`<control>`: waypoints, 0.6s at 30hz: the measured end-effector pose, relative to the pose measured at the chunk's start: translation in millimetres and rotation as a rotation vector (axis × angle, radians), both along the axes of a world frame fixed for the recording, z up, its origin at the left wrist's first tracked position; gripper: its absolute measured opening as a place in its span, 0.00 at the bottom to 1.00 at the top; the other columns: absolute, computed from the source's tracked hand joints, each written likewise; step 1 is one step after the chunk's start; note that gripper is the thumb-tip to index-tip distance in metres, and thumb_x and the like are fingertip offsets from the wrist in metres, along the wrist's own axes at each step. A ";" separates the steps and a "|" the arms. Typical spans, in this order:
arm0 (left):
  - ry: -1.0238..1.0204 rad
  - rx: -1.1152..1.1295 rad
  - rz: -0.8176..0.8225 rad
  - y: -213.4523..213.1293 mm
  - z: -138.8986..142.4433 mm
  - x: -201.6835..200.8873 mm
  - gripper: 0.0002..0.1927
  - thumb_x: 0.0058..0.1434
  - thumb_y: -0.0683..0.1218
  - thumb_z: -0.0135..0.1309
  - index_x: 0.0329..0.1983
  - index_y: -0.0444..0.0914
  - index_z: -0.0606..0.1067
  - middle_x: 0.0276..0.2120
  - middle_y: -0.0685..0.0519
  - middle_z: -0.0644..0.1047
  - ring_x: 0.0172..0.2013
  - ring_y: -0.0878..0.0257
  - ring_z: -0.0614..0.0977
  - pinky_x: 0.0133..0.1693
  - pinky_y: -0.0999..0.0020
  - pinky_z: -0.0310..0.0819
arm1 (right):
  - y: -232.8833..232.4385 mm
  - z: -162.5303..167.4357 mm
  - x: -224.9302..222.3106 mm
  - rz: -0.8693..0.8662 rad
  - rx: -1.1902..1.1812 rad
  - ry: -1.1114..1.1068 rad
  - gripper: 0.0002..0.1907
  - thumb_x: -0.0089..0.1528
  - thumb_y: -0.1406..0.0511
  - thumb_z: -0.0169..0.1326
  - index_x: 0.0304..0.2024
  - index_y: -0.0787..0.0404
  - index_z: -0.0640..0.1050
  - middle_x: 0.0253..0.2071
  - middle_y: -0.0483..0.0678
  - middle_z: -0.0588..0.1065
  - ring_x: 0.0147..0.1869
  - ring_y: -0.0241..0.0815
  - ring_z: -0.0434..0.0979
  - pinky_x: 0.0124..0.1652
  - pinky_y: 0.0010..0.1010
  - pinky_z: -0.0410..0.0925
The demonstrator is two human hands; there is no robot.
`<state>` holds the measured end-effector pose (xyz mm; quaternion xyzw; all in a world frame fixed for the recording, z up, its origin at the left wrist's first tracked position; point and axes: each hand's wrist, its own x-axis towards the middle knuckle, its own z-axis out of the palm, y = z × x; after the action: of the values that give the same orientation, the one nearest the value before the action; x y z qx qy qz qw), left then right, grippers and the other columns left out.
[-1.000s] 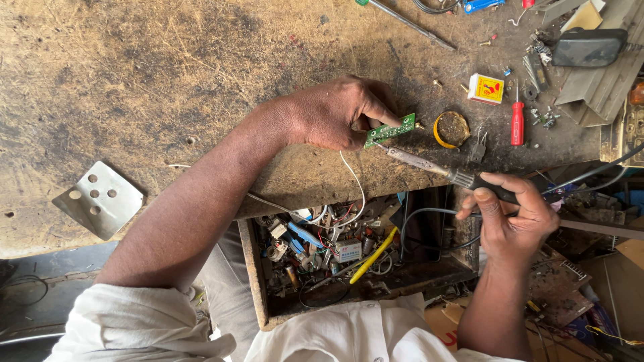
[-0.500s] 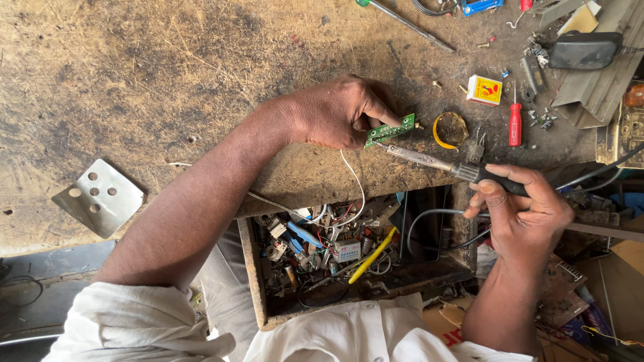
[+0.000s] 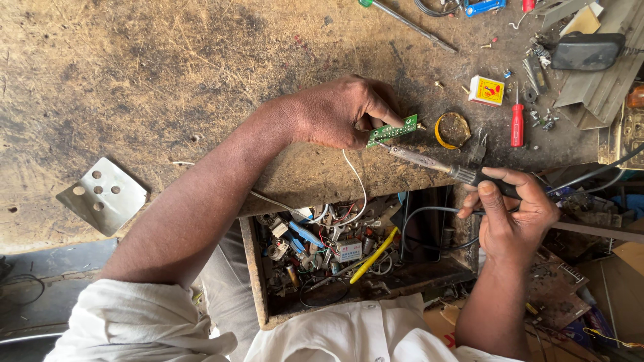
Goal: The person solders a wire to a small green circuit board using a soldering iron, then flips the board to inspect the solder joints. The person then picks up a white plastic component and examines it briefly.
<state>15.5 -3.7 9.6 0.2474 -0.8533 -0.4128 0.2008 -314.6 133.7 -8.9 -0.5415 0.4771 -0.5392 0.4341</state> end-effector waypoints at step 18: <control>-0.085 0.067 0.033 1.1 3.1 -0.9 0.33 0.49 0.31 0.61 0.59 0.45 0.78 0.59 0.53 0.77 0.44 0.64 0.86 0.48 0.70 0.84 | 9.6 -9.0 -2.4 -0.001 -0.036 -0.083 0.08 0.73 0.71 0.59 0.50 0.72 0.76 0.33 0.57 0.77 0.31 0.40 0.79 0.27 0.31 0.75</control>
<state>14.6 -2.7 12.7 0.2854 -0.8425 -0.4268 0.1630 -317.0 143.3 -17.9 -0.5261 0.4491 -0.5701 0.4432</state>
